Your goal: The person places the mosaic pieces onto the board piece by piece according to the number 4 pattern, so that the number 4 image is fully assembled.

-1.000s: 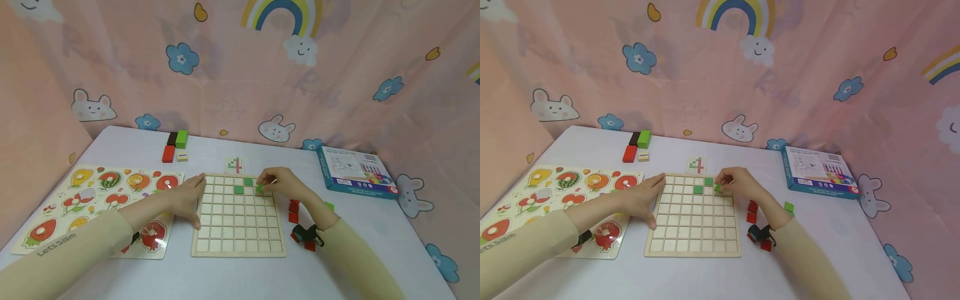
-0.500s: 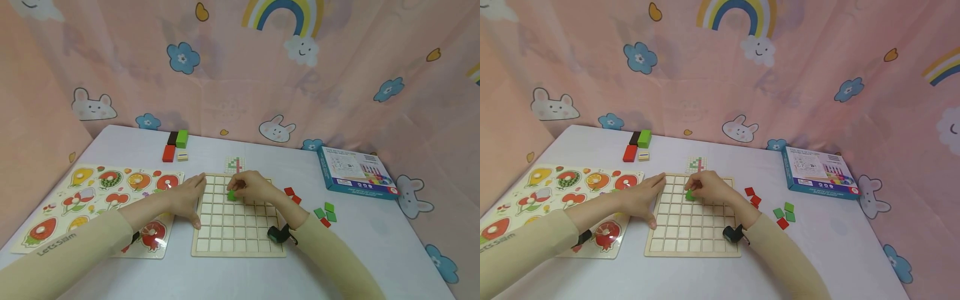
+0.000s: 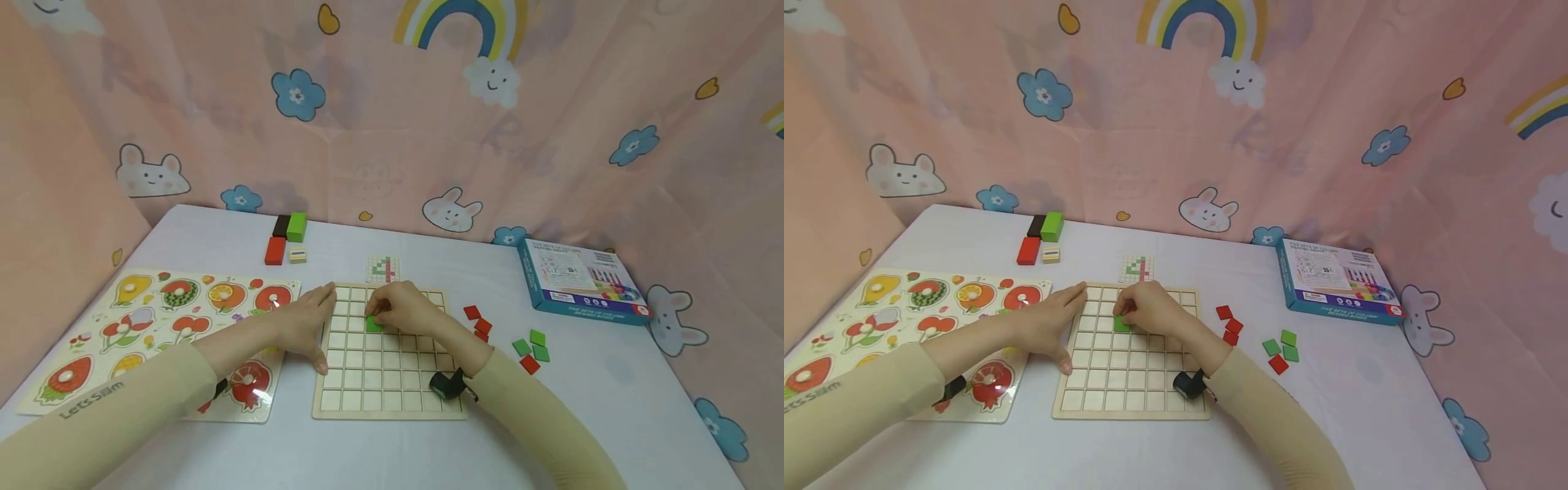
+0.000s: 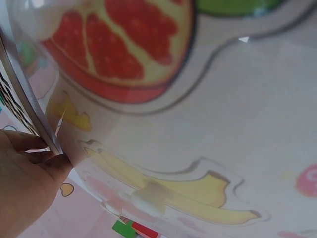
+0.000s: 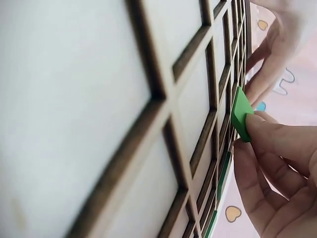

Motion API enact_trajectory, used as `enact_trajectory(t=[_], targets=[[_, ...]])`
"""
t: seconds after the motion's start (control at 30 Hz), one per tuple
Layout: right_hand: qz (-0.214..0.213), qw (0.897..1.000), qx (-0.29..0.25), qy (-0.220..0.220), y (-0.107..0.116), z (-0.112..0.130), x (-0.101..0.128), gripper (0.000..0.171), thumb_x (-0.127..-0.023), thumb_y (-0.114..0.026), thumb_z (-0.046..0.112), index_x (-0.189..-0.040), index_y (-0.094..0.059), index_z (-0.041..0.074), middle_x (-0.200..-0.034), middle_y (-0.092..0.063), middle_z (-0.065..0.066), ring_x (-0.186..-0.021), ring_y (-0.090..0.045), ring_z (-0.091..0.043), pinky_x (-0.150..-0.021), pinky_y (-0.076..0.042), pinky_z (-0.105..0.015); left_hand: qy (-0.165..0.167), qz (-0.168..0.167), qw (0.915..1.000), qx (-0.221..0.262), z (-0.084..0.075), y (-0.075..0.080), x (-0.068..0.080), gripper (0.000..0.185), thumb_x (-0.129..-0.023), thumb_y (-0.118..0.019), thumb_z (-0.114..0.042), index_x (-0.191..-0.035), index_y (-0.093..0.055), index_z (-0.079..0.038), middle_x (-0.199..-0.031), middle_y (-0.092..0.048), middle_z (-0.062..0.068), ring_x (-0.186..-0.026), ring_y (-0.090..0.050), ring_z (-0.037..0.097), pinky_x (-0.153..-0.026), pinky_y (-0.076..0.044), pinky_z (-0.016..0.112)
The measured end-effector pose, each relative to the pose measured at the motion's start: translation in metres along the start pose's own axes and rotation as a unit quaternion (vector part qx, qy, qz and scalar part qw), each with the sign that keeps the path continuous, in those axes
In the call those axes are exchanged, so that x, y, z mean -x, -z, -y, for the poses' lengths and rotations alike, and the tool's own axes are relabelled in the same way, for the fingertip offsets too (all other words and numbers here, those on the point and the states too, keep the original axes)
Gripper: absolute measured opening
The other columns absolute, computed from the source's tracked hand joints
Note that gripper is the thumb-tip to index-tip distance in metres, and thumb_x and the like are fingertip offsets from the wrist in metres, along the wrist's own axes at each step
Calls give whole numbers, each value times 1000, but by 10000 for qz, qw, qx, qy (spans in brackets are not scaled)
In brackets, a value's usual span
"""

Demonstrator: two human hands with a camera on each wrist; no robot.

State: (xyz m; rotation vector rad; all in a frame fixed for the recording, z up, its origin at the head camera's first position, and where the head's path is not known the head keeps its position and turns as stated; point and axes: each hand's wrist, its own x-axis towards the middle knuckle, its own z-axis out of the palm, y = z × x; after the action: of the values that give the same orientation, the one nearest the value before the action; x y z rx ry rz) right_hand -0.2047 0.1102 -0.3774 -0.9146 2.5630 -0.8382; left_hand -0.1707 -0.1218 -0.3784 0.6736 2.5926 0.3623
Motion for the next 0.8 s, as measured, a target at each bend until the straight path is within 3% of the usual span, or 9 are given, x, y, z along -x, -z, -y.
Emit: enact_trajectory(t=[0.43, 0.63, 0.8], targets=[[-59, 9993, 360, 0, 5, -1, 5, 9, -88, -72, 8, -95, -76, 12, -93, -75, 0, -83, -64, -7, -76, -54, -21, -67, 12, 10000, -3, 1, -2, -1, 135, -62, -88, -55, -156, -12, 4, -167, -3, 22, -155, -9, 42, -124, -25, 55], [-328, 9992, 149, -169, 33, -18, 28, 14, -91, -68, 7, -103, -74, 8, -99, -75, -5, -87, -64, -13, -76, -54, -27, -105, 22, 9999, -31, 1, -1, -2, 135, -62, -88, -55, -156, -13, 5, -167, -2, 23, -155, -8, 43, -124, -23, 56], [-517, 9960, 279, -673, 60, -46, 59, 18, -92, -67, 12, -109, -72, 8, -103, -72, -7, -92, -62, -18, -77, -54, -28, -60, 35, 10000, 9, 0, 0, 1, 134, -62, -88, -53, -156, -13, 5, -167, -2, 22, -155, -8, 43, -124, -22, 56]])
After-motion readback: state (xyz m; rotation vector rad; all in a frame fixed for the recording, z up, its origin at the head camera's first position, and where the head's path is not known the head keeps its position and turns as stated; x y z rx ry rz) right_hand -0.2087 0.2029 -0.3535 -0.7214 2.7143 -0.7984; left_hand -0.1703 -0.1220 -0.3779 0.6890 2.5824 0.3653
